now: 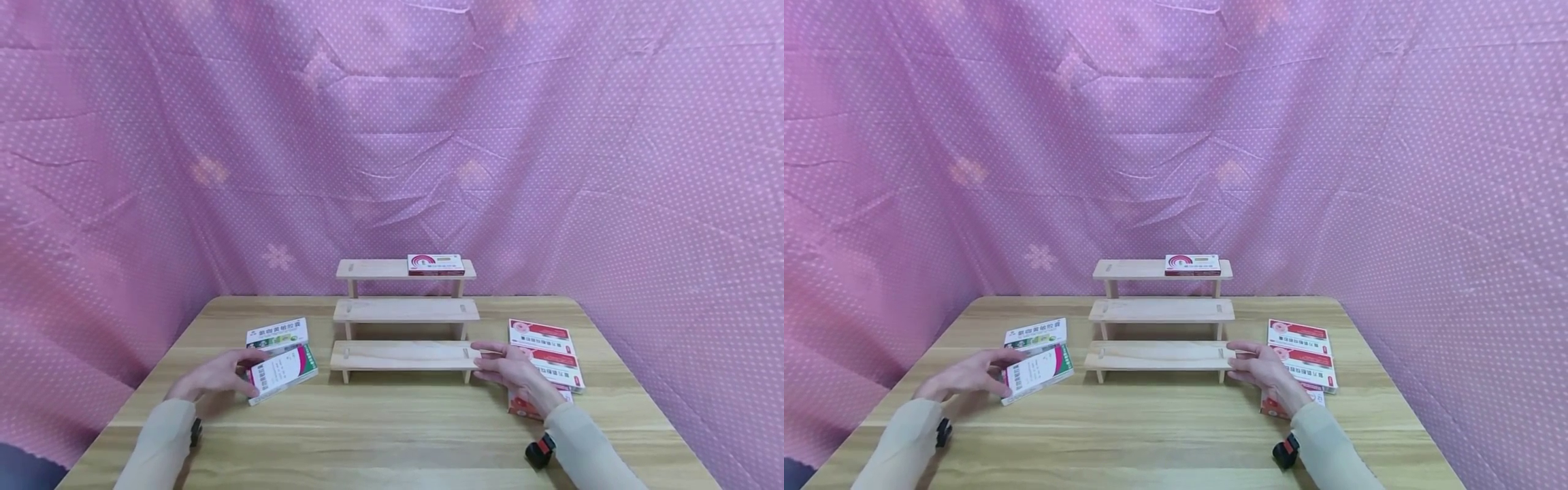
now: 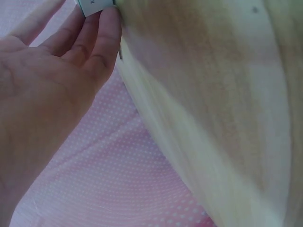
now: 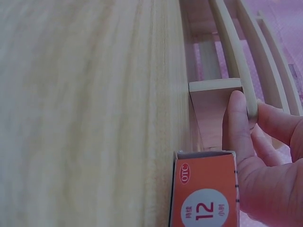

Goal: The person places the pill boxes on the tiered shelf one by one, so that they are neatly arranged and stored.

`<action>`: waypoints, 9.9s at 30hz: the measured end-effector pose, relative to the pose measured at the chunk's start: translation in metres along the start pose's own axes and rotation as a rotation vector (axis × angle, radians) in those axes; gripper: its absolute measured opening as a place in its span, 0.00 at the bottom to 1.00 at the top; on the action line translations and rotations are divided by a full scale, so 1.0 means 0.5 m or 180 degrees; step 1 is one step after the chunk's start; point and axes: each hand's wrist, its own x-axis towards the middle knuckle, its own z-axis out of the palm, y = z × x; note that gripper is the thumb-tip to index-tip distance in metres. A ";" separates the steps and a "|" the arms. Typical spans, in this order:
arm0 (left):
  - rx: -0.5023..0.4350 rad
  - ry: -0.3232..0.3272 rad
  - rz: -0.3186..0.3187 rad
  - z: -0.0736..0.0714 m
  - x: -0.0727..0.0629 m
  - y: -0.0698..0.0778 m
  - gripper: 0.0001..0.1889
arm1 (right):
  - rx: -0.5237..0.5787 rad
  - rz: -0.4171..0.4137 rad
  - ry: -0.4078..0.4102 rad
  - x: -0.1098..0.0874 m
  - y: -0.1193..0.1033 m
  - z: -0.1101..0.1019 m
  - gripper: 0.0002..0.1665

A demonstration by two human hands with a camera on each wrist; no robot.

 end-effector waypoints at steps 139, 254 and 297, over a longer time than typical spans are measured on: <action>-0.0671 0.0615 0.0866 -0.041 0.302 0.370 0.39 | 0.0059 -0.0008 0.0010 0.005 0.008 -0.001 0.29; -0.0897 0.0966 0.0678 -0.049 0.183 0.249 0.21 | 0.0082 -0.0031 -0.0040 -0.001 0.004 0.002 0.30; -0.0374 0.0914 -0.0031 -0.027 0.080 0.018 0.38 | 0.0079 0.0043 0.0068 -0.001 0.003 0.003 0.28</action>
